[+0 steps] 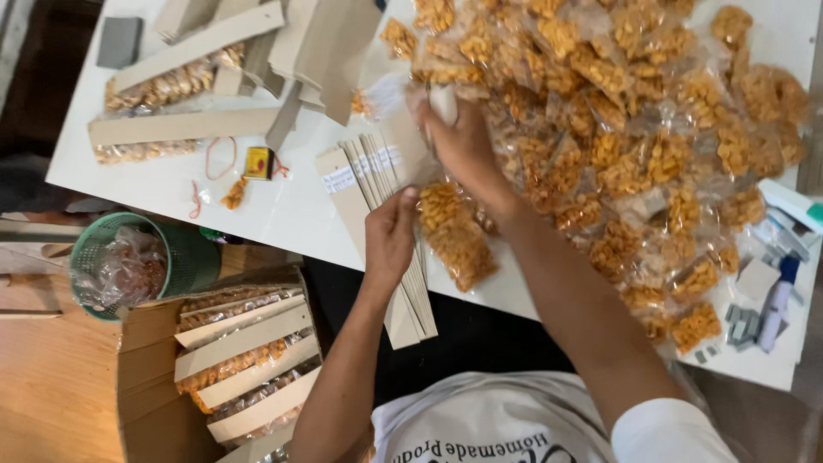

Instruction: The person repeatedly picks up clear plastic bags filled with orange snack pieces, places a paper label on each bag, and uses a handheld stapler to attach the label. Finished packages are placed into a cardboard box on the left side of the table.

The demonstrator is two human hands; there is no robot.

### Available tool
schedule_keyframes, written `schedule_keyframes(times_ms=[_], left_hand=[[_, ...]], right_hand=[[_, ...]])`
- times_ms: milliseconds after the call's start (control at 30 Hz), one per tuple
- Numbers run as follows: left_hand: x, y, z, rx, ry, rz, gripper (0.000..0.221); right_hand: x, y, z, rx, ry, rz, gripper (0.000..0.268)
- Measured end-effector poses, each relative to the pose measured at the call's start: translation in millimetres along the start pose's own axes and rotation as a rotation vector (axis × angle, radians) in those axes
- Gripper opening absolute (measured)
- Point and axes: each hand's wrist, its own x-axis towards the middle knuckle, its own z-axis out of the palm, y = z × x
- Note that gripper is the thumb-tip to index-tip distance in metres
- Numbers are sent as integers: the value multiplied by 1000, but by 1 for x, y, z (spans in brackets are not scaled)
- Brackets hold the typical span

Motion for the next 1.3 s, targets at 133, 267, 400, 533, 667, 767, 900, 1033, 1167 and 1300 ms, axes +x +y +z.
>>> schedule_keyframes(times_ms=[133, 267, 400, 533, 667, 767, 900, 1033, 1167, 1300], left_hand=[[2, -8, -1, -484, 140, -291, 38], [13, -22, -3, -591, 233, -589, 79], [16, -13, -1, -677, 229, -602, 80], [14, 21, -2, -701, 104, -608, 71], [2, 56, -2, -560, 26, -347, 75], [15, -22, 11, -410, 101, -231, 40], [11, -24, 13, -337, 117, -163, 39], [4, 2, 11, -300, 25, -23, 37], [-1, -4, 8, -188, -129, 86, 50], [-1, -13, 14, -71, -121, 53, 37]], right_hand=[[35, 24, -45, -1128, 85, -261, 43], [39, 46, -84, -866, 220, -619, 40], [-14, -20, -81, 224, -405, 10, 21], [-24, -53, -52, -555, -528, -17, 27], [-22, -34, -46, -604, -405, -148, 29], [-23, -24, -45, -603, -302, -139, 28], [-27, -35, -13, -374, -42, -133, 36], [-26, -53, 12, 100, 31, 97, 52], [-27, -43, 13, 194, 81, 57, 59], [-26, -35, 2, 289, 97, 108, 54]])
